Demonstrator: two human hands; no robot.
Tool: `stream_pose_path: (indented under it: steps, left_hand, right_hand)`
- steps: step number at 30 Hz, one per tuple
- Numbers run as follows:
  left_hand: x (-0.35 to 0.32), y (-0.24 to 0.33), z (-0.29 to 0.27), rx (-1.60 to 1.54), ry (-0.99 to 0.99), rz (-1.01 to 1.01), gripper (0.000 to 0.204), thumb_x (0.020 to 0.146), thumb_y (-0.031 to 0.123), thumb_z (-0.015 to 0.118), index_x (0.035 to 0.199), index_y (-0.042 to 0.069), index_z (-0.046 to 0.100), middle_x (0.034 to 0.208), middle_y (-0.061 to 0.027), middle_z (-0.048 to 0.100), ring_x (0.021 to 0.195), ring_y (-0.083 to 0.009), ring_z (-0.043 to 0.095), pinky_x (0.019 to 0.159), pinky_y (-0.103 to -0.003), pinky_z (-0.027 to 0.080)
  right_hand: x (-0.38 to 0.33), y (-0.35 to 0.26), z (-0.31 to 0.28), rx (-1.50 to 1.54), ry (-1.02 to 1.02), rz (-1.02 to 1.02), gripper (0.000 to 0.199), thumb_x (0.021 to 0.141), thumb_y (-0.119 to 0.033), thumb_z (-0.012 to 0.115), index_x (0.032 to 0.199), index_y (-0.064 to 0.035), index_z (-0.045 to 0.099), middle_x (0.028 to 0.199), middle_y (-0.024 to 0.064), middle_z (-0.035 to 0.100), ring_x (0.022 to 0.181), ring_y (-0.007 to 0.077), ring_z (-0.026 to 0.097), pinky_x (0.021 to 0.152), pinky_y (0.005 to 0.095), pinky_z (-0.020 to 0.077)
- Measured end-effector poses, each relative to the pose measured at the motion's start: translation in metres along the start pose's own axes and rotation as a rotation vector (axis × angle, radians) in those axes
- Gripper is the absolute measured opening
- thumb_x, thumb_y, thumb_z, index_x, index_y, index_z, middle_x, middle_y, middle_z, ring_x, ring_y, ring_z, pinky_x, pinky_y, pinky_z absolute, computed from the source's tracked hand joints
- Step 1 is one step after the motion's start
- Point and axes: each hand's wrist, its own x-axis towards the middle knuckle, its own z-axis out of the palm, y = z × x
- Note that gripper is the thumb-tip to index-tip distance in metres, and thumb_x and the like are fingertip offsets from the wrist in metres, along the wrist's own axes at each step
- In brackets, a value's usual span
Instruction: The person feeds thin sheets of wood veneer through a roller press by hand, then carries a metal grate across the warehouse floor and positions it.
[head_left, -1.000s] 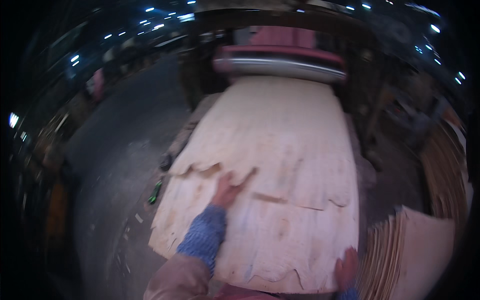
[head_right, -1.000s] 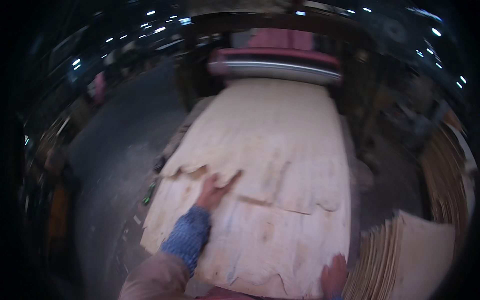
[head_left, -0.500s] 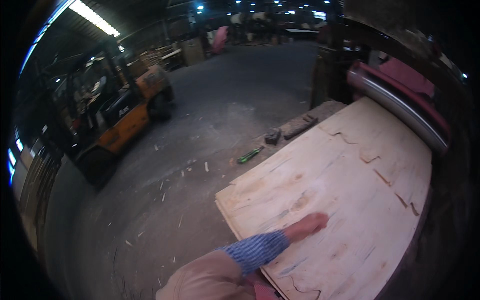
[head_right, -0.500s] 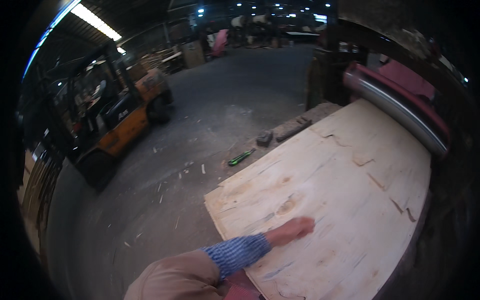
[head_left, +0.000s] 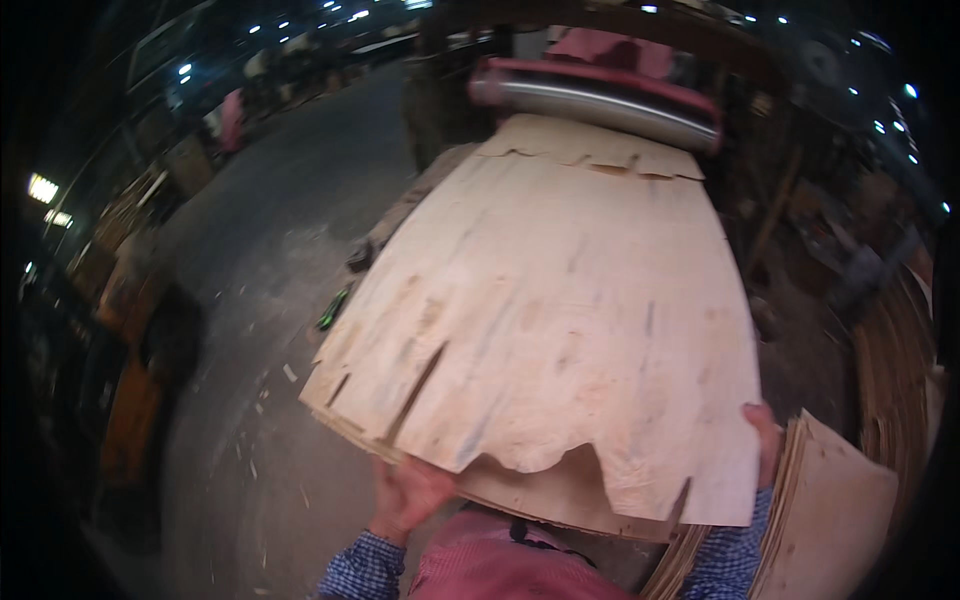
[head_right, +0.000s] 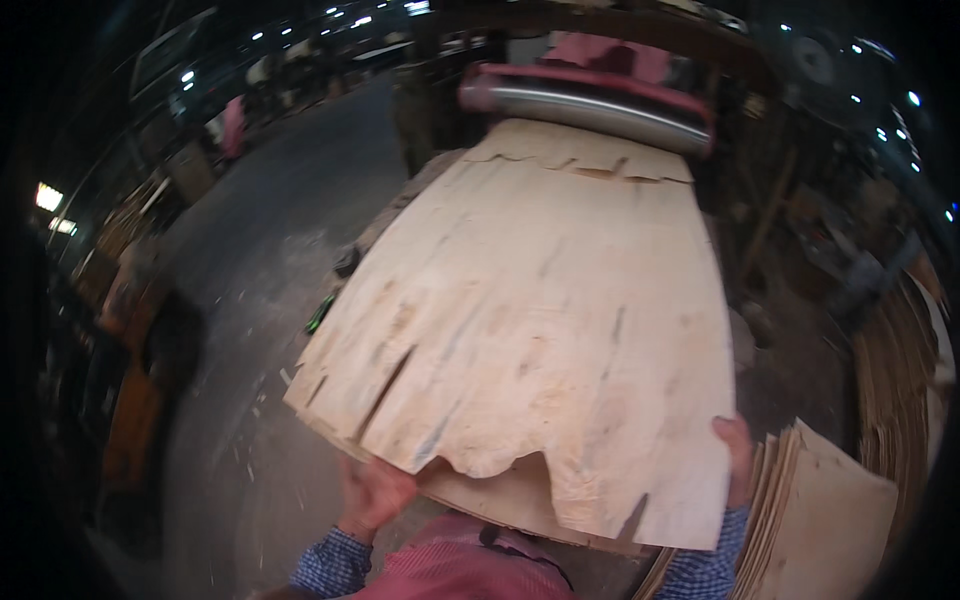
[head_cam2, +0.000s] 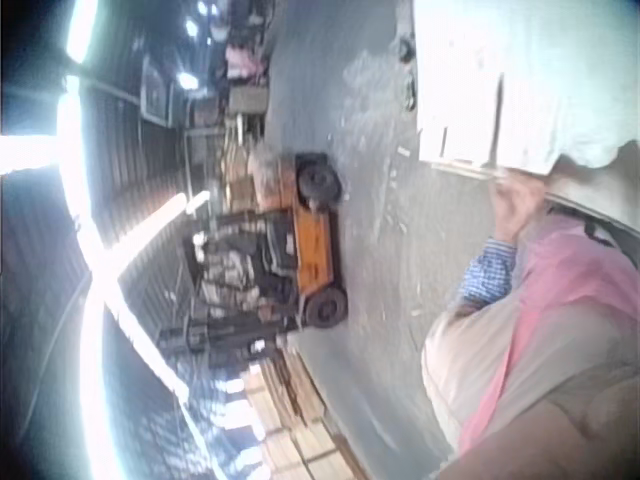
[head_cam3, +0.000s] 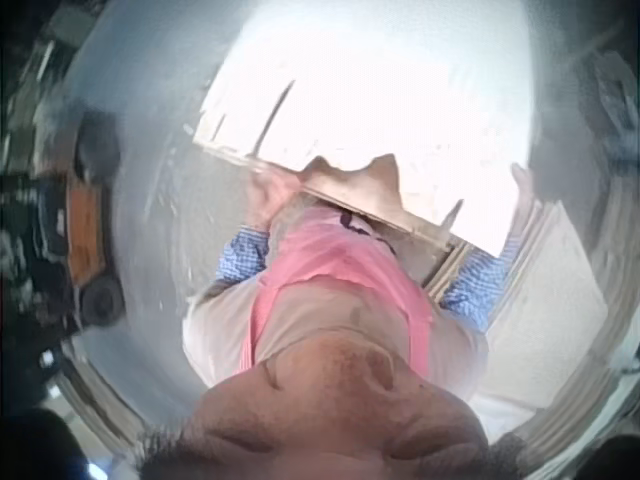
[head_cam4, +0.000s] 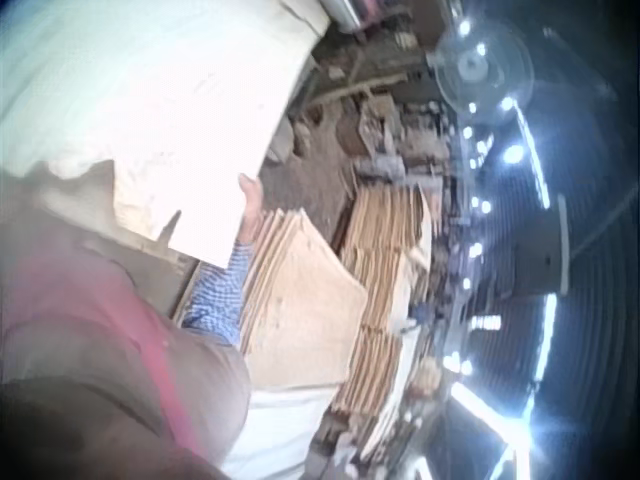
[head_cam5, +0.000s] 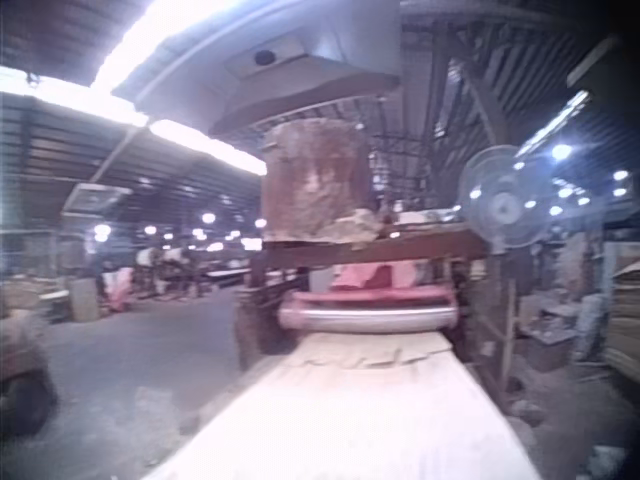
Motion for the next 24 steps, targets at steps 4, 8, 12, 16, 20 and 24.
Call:
stream_pose_path:
  steps: [4,8,12,16,20,24]
  left_hand:
    - [0.063,0.027,0.012,0.356,0.094,0.183,0.066,0.099,0.049,0.044,0.148,0.007,0.033,0.148,-0.0143,0.041,0.135,-0.0336,0.042,0.110,-0.051,0.035]
    - [0.061,0.028,0.015,0.207,0.163,-0.001,0.056,0.101,0.036,0.042,0.149,0.008,0.030,0.150,-0.0133,0.039,0.135,-0.0337,0.041,0.110,-0.054,0.035]
    - [0.056,0.027,-0.008,0.226,0.225,-0.133,0.052,0.098,0.017,0.044,0.147,0.005,0.030,0.147,-0.0173,0.041,0.132,-0.0368,0.045,0.107,-0.056,0.039]
    - [0.049,0.040,-0.002,0.461,0.308,-0.046,0.056,0.092,0.003,0.046,0.145,-0.002,0.029,0.142,-0.0213,0.045,0.127,-0.0373,0.049,0.105,-0.053,0.043]
    - [0.033,0.047,0.038,0.437,0.257,0.027,0.055,0.089,0.000,0.045,0.142,-0.006,0.032,0.139,-0.0230,0.048,0.125,-0.0363,0.052,0.103,-0.049,0.047]
    - [0.100,0.049,0.044,0.497,0.274,-0.001,0.051,0.090,0.000,0.047,0.139,-0.009,0.035,0.134,-0.0232,0.051,0.121,-0.0361,0.055,0.101,-0.048,0.048]
  right_hand:
    - [0.007,0.082,-0.094,-0.181,0.066,0.077,0.032,0.083,-0.012,0.058,0.111,0.0032,0.062,0.103,0.0130,0.067,0.090,0.0247,0.065,0.084,0.0338,0.0517]
    - [0.014,0.091,-0.088,-0.070,0.011,0.237,0.038,0.081,-0.008,0.057,0.117,0.0037,0.060,0.105,0.0136,0.067,0.095,0.0261,0.065,0.086,0.0348,0.0520]
    - [0.009,0.090,-0.076,-0.073,0.015,0.219,0.041,0.081,-0.007,0.056,0.120,0.0049,0.058,0.107,0.0149,0.067,0.096,0.0265,0.066,0.087,0.0343,0.0522]
    - [-0.007,0.065,-0.055,-0.075,0.019,0.138,0.038,0.082,-0.007,0.055,0.117,0.0072,0.059,0.104,0.0157,0.068,0.090,0.0244,0.068,0.082,0.0338,0.0543]
    - [-0.021,0.016,-0.024,-0.156,0.010,0.053,0.037,0.084,-0.012,0.056,0.116,0.0068,0.059,0.103,0.0157,0.068,0.091,0.0230,0.067,0.081,0.0338,0.0538]
    - [0.035,0.034,-0.066,-0.067,0.083,0.032,0.038,0.089,-0.023,0.053,0.114,0.0040,0.061,0.102,0.0134,0.069,0.091,0.0227,0.067,0.083,0.0336,0.0535]
